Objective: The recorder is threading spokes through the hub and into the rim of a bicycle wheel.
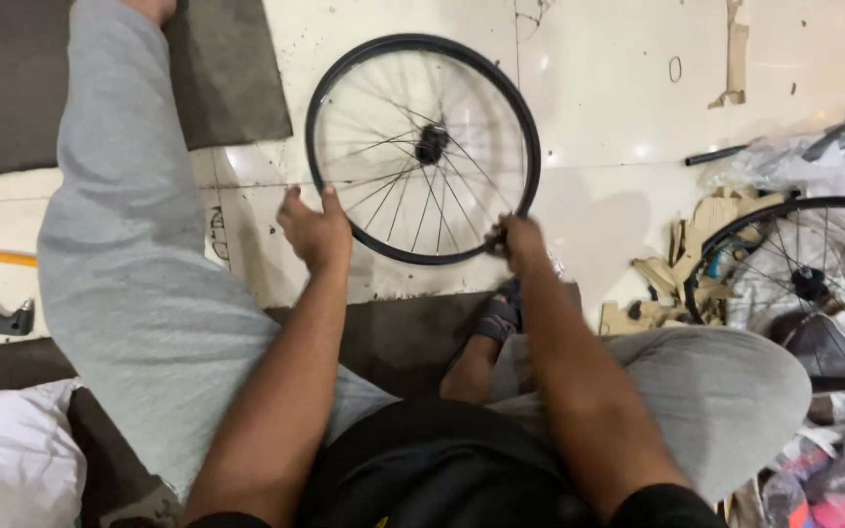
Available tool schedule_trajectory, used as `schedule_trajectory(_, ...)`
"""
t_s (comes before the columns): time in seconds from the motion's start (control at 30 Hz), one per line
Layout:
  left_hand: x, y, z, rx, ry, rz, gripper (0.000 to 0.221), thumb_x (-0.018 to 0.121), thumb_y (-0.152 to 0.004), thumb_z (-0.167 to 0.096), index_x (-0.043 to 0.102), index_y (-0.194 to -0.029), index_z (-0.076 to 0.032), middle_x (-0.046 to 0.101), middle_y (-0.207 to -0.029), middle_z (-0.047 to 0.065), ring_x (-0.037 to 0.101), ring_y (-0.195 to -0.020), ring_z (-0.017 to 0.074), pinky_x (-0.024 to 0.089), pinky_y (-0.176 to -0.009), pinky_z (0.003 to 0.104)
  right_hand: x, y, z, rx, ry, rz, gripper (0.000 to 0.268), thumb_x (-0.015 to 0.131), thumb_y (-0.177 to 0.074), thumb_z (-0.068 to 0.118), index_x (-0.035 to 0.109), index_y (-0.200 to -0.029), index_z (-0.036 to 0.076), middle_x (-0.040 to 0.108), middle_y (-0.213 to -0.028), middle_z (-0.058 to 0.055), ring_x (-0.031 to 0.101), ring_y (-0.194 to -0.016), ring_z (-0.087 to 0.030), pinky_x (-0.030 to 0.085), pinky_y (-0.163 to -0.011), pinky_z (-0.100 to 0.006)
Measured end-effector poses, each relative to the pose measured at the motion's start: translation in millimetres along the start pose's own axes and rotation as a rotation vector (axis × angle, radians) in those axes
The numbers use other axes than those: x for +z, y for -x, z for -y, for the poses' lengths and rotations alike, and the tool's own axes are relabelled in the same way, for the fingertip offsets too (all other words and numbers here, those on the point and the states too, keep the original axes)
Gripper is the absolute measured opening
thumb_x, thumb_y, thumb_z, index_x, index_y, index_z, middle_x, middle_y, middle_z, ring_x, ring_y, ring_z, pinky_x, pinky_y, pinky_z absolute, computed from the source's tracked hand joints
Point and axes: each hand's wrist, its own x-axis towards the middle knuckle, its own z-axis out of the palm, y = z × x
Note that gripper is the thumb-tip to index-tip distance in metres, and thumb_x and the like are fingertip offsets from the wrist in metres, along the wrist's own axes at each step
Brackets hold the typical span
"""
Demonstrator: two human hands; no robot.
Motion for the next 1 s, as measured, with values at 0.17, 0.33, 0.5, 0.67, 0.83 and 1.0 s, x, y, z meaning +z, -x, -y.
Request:
schedule_trajectory(0.17,-3,-6,-33,-0.691,0.356,0.464,0.073,0.052,-0.099,-0.046,0.022,-0.162,-0.024,0.062,-0.133,0.013,0.063,-0.090,0.0213,0.053,-0.070,0.039,18,14,-26,0.219,-0.168,-0.052,0.016,0.053,-0.098,0.017,0.057,-0.106,0.004,0.062,-0.084,-0.012,0.063,-0.065,-0.023,0.062,-0.061,-0.049)
schedule_trajectory(0.33,29,-5,-35,-0.501,0.535,0.632,0.079,0.061,-0.100,-0.028,0.016,-0.165,-0.026,0.062,-0.119,0.007,0.067,-0.085,0.0153,0.059,-0.064,0.030,18,-8,-12,-0.048,-0.197,-0.131,0.014,0.053,-0.095,0.015,0.053,-0.096,0.001,0.056,-0.074,-0.008,0.053,-0.055,-0.021,0.051,-0.048,-0.041)
schedule_trajectory(0.5,22,-2,-34,-0.499,0.436,0.655,0.085,0.064,-0.099,-0.012,0.011,-0.165,-0.025,0.061,-0.104,0.004,0.066,-0.082,0.0134,0.060,-0.059,0.029,15,-26,-39,-0.241,-0.241,-0.236,0.015,0.054,-0.093,0.017,0.052,-0.095,0.002,0.054,-0.072,-0.005,0.049,-0.053,-0.017,0.043,-0.042,-0.036)
schedule_trajectory(0.67,23,-9,-13,-0.414,0.311,0.653,0.081,0.065,-0.094,-0.008,0.025,-0.163,-0.027,0.059,-0.096,0.004,0.066,-0.079,0.0130,0.059,-0.053,0.030,18,-14,-58,-0.120,0.072,-0.154,0.020,0.056,-0.096,0.023,0.051,-0.099,0.005,0.058,-0.079,-0.010,0.055,-0.060,-0.021,0.052,-0.049,-0.039)
schedule_trajectory(0.83,23,-9,-20,-0.406,0.358,0.626,0.076,0.065,-0.095,-0.007,0.033,-0.162,-0.026,0.060,-0.098,0.003,0.064,-0.077,0.0121,0.057,-0.054,0.028,13,-8,-21,0.009,-0.091,-0.041,0.016,0.053,-0.091,0.022,0.054,-0.099,0.008,0.062,-0.084,-0.010,0.062,-0.065,-0.023,0.058,-0.053,-0.043)
schedule_trajectory(1.0,15,-19,-28,-0.507,0.338,0.549,0.066,0.061,-0.099,-0.009,0.038,-0.159,-0.027,0.066,-0.099,0.002,0.066,-0.081,0.0094,0.054,-0.056,0.028,13,-27,29,0.020,-0.471,-0.020,0.017,0.051,-0.096,0.029,0.053,-0.098,0.013,0.062,-0.080,-0.007,0.060,-0.062,-0.022,0.053,-0.049,-0.038)
